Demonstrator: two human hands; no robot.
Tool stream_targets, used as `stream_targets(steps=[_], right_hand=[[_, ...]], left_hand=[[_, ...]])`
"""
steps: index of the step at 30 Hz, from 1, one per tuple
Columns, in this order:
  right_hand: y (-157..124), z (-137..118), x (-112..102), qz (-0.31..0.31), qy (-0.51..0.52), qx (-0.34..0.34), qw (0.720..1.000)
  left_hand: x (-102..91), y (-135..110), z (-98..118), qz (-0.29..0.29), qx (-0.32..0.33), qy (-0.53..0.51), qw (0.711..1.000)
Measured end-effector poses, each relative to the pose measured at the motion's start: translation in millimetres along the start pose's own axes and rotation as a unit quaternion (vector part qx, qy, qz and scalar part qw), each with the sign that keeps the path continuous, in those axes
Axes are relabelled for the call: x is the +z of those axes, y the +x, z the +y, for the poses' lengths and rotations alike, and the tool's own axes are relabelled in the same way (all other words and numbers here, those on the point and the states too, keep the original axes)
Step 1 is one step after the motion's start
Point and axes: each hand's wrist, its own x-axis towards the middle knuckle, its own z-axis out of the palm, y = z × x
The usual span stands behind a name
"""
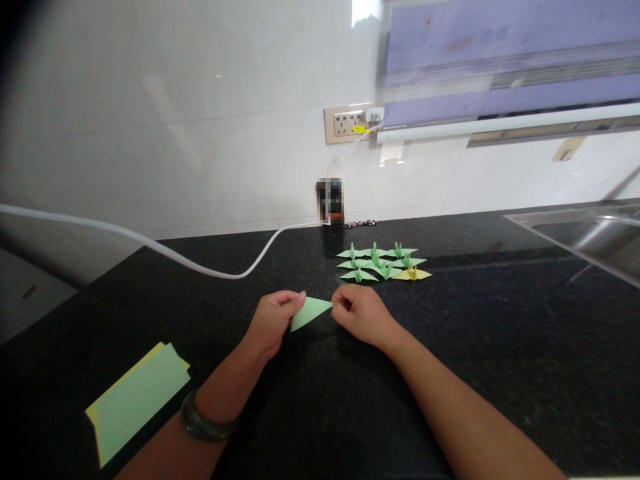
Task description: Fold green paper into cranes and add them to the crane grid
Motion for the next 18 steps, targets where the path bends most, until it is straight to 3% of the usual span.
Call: stream_targets(steps=[9, 18], right_hand=[[2.0, 7.6, 0.2, 0.026, -0.002, 0.035, 0.999], [-0.4, -10.8, 5.1, -0.021, 0.032, -0.003, 0.999]], left_hand=[[-6.2, 5.3, -2.2, 0.036, 0.014, 0.014, 0.999], [1.3, -0.8, -7.1, -0.117, 0.027, 0.057, 0.991]])
